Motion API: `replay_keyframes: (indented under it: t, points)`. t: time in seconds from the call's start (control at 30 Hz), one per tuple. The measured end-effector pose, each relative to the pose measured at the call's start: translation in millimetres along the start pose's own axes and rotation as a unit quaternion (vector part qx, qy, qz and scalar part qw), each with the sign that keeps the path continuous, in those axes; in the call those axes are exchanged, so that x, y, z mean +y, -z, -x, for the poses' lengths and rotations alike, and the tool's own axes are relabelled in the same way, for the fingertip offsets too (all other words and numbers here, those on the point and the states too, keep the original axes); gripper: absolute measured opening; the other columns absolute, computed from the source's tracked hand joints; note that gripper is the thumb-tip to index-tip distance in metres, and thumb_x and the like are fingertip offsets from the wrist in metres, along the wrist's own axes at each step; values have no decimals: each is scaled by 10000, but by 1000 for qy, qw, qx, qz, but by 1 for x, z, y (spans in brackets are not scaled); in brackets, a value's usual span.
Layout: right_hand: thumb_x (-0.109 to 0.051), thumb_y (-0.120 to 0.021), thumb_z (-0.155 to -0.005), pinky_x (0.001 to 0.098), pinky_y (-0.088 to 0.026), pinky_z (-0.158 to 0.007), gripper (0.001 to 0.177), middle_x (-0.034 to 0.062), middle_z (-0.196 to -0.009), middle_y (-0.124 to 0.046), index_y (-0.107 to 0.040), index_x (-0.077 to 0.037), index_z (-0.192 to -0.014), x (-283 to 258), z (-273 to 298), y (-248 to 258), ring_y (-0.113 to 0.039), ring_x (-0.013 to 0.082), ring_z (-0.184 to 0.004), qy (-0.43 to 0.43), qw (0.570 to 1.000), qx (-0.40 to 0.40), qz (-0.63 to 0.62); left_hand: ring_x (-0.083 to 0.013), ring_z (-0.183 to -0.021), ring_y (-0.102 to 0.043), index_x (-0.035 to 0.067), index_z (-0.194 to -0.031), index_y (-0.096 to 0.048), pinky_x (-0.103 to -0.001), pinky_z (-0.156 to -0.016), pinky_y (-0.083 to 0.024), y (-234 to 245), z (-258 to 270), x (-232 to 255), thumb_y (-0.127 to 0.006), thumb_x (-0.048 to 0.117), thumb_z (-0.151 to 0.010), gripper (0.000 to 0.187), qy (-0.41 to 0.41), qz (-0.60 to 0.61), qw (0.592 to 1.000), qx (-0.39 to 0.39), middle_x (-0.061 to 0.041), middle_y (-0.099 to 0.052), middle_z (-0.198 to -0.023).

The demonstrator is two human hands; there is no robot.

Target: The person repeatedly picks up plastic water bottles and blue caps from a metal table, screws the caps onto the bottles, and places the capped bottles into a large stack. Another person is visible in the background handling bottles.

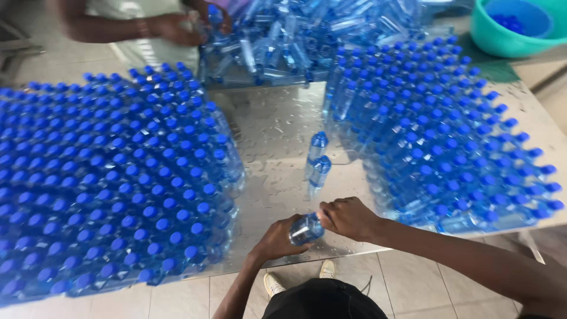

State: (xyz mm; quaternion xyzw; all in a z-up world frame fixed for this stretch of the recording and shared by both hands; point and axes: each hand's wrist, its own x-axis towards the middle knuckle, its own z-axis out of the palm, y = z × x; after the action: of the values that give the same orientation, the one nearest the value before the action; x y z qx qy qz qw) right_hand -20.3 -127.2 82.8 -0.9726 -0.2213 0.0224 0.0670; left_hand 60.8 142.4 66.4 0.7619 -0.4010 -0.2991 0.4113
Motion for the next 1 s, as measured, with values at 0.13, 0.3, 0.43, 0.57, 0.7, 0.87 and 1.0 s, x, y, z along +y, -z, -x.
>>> replay_keyframes:
  t: [0.13,0.3,0.43,0.57,0.7,0.87,1.0]
  points:
    - [-626,-446,-1151,401,-592,-634,551,98,-900,-685,-646,-118,-1081,-7,18,28,-705,253,-745,140,964,178,138,-355,-1145,-757,55,-1456,-622,-465,-975,-588,2,-12,0,-898,550,-755,902,-21,65,991,-113,-174,-777,-1274]
    - [-492,-522,-1110,333,-462,-595,460,66,-862,-648,-648,-106,-895,-2,32,15,-589,209,-722,292,910,257,142,-270,-1083,-746,111,-1455,-614,-355,-956,-588,-5,-37,1,-838,613,-714,923,-45,79,927,-363,-84,-770,-1246]
    - [-504,-225,-1165,331,-343,-402,691,-31,-441,-403,-502,-228,-596,31,44,-74,-349,110,-350,-128,959,127,-218,-421,-1243,-689,134,-1581,-531,-582,-1052,-515,-19,-49,-4,-825,489,-769,934,26,-8,983,-182,-170,-720,-1394]
    - [-580,-156,-1186,405,-566,-550,769,75,-463,-519,-493,-184,-619,13,58,-47,-606,251,-421,-235,955,-17,-182,-549,-1314,-630,122,-1603,-501,-706,-1089,-494,-36,-49,-11,-832,539,-804,960,25,-39,980,-191,-279,-694,-1388]
    - [-665,-215,-1150,350,-599,-522,691,100,-809,-675,-632,-121,-1073,6,74,-37,-746,255,-688,-10,985,172,20,-495,-1304,-649,136,-1528,-609,-611,-1089,-520,-51,-62,-46,-920,550,-791,901,-9,94,968,-231,-235,-715,-1385]
    - [-323,-329,-1066,300,-477,-450,449,-5,-605,-443,-507,-199,-673,18,76,-35,-538,178,-497,71,956,274,76,-255,-978,-699,98,-1339,-771,-473,-833,-587,-86,-79,-68,-995,449,-779,698,-77,249,908,-327,-162,-797,-1116]
    - [-293,-346,-1055,362,-394,-359,494,48,-387,-355,-388,-237,-566,48,104,-106,-464,247,-299,-176,960,215,-13,-431,-888,-726,-37,-1285,-693,-558,-772,-531,-87,-85,5,-892,427,-811,693,-58,56,981,-178,-295,-762,-1029]
